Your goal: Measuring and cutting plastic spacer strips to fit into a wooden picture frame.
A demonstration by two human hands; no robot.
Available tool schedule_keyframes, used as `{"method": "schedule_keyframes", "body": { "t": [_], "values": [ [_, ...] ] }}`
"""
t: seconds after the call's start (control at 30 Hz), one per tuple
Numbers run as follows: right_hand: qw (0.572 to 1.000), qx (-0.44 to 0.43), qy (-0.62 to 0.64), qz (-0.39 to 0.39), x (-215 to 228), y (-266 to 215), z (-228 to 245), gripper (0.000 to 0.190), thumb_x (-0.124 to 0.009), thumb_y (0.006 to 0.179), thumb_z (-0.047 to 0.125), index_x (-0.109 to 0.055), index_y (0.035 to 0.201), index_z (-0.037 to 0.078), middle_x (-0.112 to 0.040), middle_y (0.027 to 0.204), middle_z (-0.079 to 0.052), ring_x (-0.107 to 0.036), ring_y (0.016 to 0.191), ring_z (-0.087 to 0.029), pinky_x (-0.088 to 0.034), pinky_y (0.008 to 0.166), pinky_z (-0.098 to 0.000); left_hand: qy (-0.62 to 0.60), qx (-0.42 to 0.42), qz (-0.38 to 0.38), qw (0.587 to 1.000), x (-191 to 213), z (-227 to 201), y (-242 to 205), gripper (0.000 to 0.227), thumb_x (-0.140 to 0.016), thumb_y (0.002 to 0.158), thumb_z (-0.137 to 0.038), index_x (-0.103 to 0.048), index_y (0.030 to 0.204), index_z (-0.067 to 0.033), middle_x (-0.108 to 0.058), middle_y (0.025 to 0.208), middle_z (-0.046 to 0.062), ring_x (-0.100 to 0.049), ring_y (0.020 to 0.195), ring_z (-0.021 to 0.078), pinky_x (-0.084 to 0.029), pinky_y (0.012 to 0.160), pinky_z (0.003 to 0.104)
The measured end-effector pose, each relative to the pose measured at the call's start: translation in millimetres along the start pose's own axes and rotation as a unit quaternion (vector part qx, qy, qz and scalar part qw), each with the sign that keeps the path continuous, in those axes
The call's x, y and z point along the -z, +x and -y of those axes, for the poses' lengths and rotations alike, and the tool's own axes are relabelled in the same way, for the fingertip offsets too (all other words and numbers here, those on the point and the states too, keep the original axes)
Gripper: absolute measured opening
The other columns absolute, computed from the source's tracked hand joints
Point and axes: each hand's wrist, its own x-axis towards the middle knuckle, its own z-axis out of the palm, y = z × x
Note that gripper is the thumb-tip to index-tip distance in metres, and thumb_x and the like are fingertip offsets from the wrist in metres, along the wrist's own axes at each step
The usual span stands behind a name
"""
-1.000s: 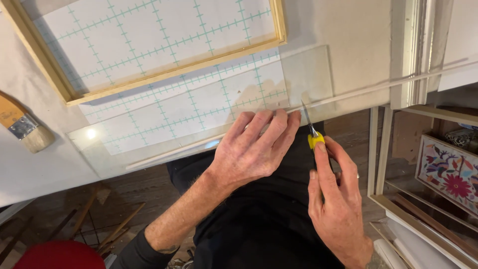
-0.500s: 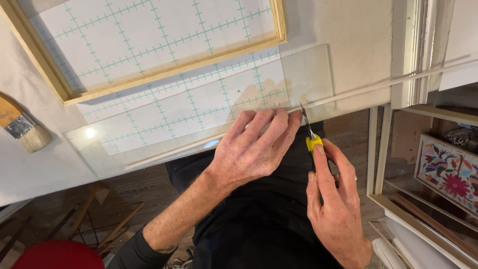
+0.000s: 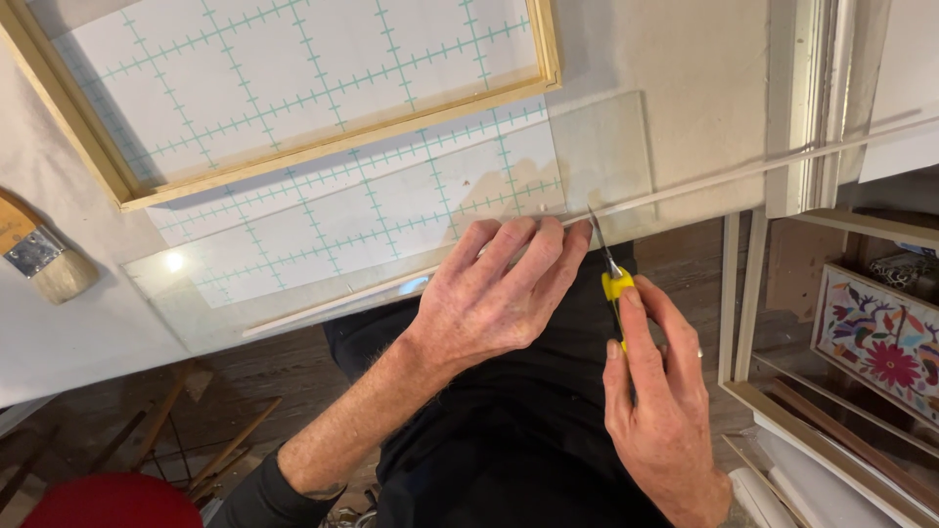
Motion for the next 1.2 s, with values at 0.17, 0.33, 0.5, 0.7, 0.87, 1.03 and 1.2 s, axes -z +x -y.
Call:
{"method": "schedule_keyframes", "body": {
  "t": [0.17,0.33,0.5,0.7,0.87,1.03,1.2],
  "values": [
    [0.999,-0.029,0.013,-0.001,0.3,-0.5,-0.7,0.053,-0.063,0.095,-0.01,-0.049,0.146,-0.003,-0.049,0.146,-0.023,-0.06,0.128,-0.035,-0.056,0.097,-0.0372,-0.004,-0.005,-0.003,1.0,-0.4,0.5,-0.5,0.031,-0.07,0.099,-0.009,-0.071,0.129,0.0,-0.059,0.122,0.011,-0.06,0.108,0.0225,-0.053,0.087,0.037],
    [1.0,0.005,0.01,0.0,-1.7,-1.6,-3.0,0.054,-0.063,0.096,-0.01,-0.048,0.147,-0.002,-0.048,0.147,-0.022,-0.059,0.131,-0.035,-0.055,0.103,-0.0385,-0.011,0.001,-0.004,1.0,0.5,-0.2,-1.2,0.032,-0.07,0.098,-0.01,-0.071,0.128,-0.0002,-0.058,0.122,0.01,-0.061,0.109,0.0225,-0.054,0.088,0.037],
    [1.0,-0.006,0.007,0.003,-0.2,-0.1,-2.2,0.055,-0.063,0.095,-0.011,-0.048,0.147,-0.002,-0.049,0.147,-0.022,-0.059,0.13,-0.035,-0.055,0.102,-0.0389,-0.002,-0.005,-0.003,1.0,-0.2,0.1,0.5,0.031,-0.07,0.099,-0.009,-0.071,0.129,0.0004,-0.058,0.121,0.01,-0.06,0.107,0.0219,-0.053,0.086,0.036],
    [1.0,-0.003,0.011,0.007,0.5,-0.2,-2.1,0.055,-0.064,0.094,-0.01,-0.049,0.147,-0.001,-0.05,0.146,-0.022,-0.059,0.131,-0.036,-0.055,0.103,-0.039,-0.001,-0.004,0.007,1.0,2.3,-0.1,2.1,0.032,-0.07,0.099,-0.011,-0.071,0.129,0.0006,-0.058,0.12,0.01,-0.06,0.107,0.0213,-0.053,0.087,0.036],
    [1.0,0.005,-0.012,0.005,2.2,3.3,-0.6,0.054,-0.064,0.093,-0.01,-0.051,0.145,-0.001,-0.052,0.145,-0.022,-0.059,0.129,-0.035,-0.054,0.104,-0.0402,-0.003,-0.005,0.002,1.0,-0.8,0.2,0.0,0.031,-0.069,0.1,-0.01,-0.071,0.129,0.0003,-0.058,0.12,0.009,-0.06,0.108,0.0212,-0.053,0.088,0.036],
    [1.0,-0.008,0.016,0.005,1.5,1.8,-0.3,0.054,-0.063,0.095,-0.008,-0.049,0.146,-0.002,-0.052,0.145,-0.022,-0.059,0.13,-0.036,-0.055,0.103,-0.039,-0.007,-0.004,0.002,1.0,-0.4,0.9,-0.4,0.034,-0.068,0.097,-0.011,-0.07,0.129,0.0005,-0.059,0.122,0.01,-0.06,0.11,0.0218,-0.053,0.089,0.036],
    [1.0,-0.016,0.027,0.004,2.6,-1.0,-3.8,0.055,-0.063,0.095,-0.006,-0.047,0.148,-0.003,-0.052,0.146,-0.023,-0.059,0.131,-0.037,-0.054,0.106,-0.0407,0.0,-0.002,0.006,1.0,-0.1,0.9,-1.7,0.034,-0.068,0.097,-0.01,-0.07,0.13,-0.0001,-0.058,0.124,0.009,-0.06,0.111,0.0217,-0.053,0.091,0.037]
  ]
}}
